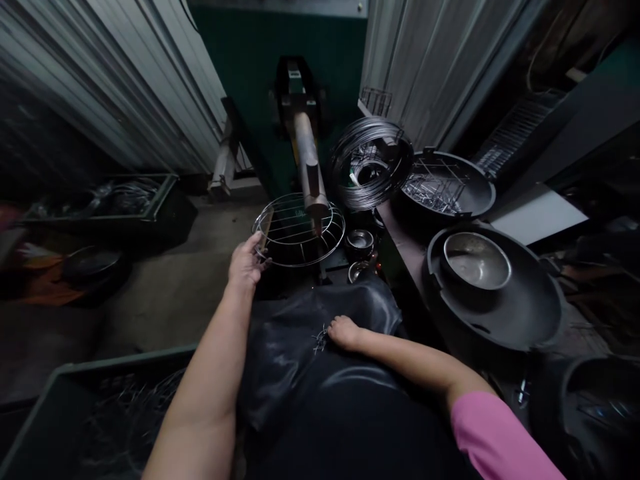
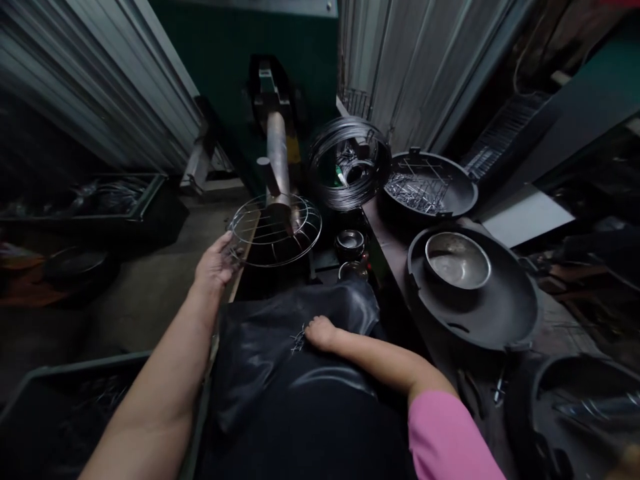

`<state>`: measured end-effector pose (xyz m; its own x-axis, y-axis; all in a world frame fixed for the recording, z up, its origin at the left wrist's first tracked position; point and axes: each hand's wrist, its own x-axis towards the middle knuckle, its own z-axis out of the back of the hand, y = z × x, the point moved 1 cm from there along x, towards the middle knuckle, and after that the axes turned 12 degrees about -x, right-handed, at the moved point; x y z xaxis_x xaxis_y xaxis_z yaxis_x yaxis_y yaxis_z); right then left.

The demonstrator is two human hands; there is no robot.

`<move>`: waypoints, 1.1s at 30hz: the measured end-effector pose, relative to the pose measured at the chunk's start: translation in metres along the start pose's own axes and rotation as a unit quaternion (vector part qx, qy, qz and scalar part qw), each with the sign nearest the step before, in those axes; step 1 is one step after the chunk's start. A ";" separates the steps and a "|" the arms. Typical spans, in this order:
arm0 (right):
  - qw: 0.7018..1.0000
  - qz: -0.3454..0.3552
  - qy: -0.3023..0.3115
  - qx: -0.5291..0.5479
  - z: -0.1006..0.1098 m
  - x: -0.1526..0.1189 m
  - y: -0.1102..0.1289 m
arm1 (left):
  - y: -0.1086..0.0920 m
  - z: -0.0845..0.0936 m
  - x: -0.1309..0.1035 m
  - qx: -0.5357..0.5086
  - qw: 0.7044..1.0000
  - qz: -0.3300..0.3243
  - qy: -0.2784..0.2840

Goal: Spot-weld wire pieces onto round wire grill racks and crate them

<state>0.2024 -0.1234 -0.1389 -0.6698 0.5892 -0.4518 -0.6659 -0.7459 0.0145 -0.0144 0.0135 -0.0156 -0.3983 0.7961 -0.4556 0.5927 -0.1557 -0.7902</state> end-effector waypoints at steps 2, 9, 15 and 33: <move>1.000 -0.004 0.011 0.008 0.005 0.000 -0.002 | 0.000 0.000 -0.001 0.004 1.000 -0.007 0.018; 0.997 0.009 0.056 0.048 0.021 -0.012 -0.027 | 0.028 0.014 -0.037 -0.084 0.996 -0.003 -0.011; 0.986 -0.003 0.082 0.147 0.031 -0.028 -0.046 | 0.039 0.031 -0.057 -0.109 0.993 0.042 0.000; 0.991 -0.010 0.107 -0.084 0.035 -0.006 0.009 | -0.013 0.007 0.027 0.049 0.998 0.037 0.015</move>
<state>0.1887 -0.1226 -0.1049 -0.5598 0.5385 -0.6298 -0.6023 -0.7864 -0.1371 -0.0377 0.0329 -0.0210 -0.3338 0.7980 -0.5017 0.5481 -0.2687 -0.7921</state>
